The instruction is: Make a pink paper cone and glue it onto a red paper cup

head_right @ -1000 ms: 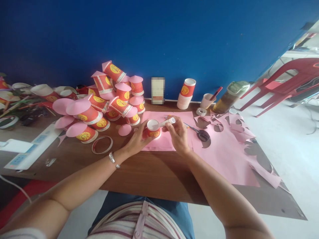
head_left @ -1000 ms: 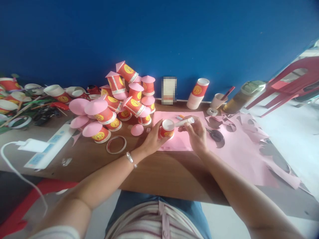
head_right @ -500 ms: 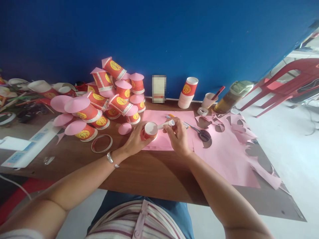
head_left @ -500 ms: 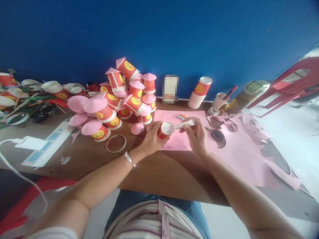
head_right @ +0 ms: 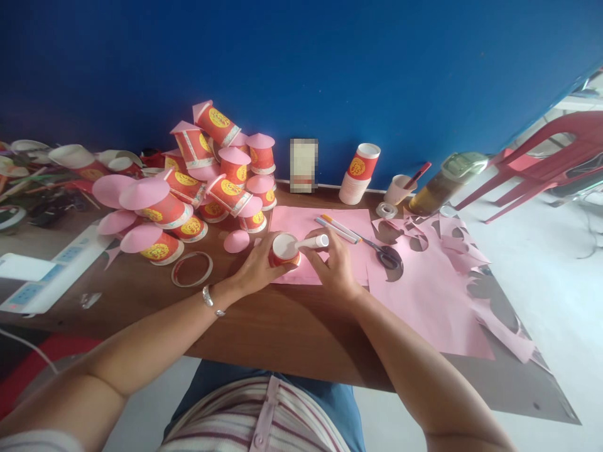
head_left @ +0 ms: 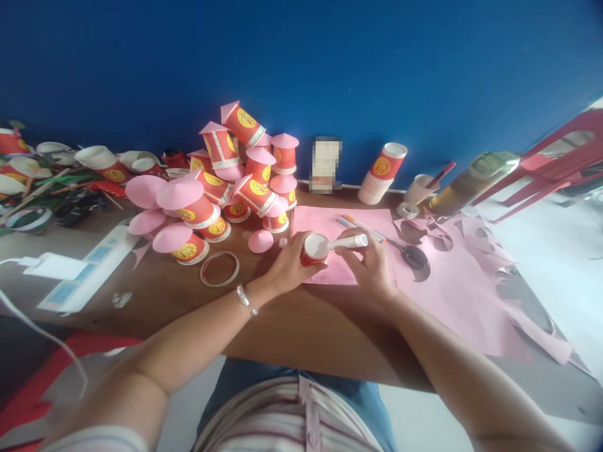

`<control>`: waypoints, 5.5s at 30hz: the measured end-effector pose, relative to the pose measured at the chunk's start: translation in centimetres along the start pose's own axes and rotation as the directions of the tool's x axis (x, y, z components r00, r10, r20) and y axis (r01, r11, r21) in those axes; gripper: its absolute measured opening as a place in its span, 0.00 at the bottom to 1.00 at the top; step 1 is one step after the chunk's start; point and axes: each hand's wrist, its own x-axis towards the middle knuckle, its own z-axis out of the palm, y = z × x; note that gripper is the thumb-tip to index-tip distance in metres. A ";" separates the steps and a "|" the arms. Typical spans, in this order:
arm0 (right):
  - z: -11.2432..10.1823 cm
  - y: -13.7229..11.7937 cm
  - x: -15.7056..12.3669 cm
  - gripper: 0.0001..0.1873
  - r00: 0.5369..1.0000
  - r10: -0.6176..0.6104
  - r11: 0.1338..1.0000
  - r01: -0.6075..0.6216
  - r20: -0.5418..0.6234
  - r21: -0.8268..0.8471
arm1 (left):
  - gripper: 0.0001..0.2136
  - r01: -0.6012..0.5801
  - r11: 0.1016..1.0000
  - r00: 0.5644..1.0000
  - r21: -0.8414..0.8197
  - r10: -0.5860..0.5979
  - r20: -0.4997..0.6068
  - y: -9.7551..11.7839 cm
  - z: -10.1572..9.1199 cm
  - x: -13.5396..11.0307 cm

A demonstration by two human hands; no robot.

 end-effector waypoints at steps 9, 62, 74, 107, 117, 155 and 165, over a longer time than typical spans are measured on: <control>-0.1 0.0 0.1 0.09 0.999 0.042 0.999 -0.042 -0.008 -0.029 | 0.25 -0.005 1.000 1.000 -0.002 0.005 0.017 0.1 -0.1 0.0; -0.4 0.1 0.5 0.13 0.996 0.084 0.995 -0.083 -0.037 0.048 | 0.26 -0.024 0.988 1.000 -0.155 0.027 0.014 0.4 -0.5 0.0; -0.4 0.1 0.8 0.10 0.990 0.138 0.990 -0.139 -0.034 -0.020 | 0.26 -0.047 0.984 0.999 -0.171 0.050 0.017 0.4 -0.6 0.1; -0.5 0.5 1.2 0.12 0.978 0.206 0.978 -0.207 -0.013 -0.027 | 0.27 -0.147 0.982 0.989 -0.122 0.149 0.009 -0.2 -0.6 0.3; -0.3 0.1 0.6 0.17 0.988 0.149 0.988 -0.146 -0.051 0.058 | 0.32 -0.019 0.976 0.998 -0.217 0.032 0.057 0.1 -0.4 0.2; -0.4 1.2 1.3 0.13 0.971 0.237 0.971 -0.238 -0.045 -0.036 | 0.29 -0.066 0.978 0.994 -0.198 0.081 0.073 0.0 -1.0 0.4; -0.4 1.2 1.2 0.19 0.973 0.207 0.975 -0.196 -0.105 0.107 | 0.28 -0.071 0.983 0.996 -0.170 0.078 0.035 0.2 -0.2 0.6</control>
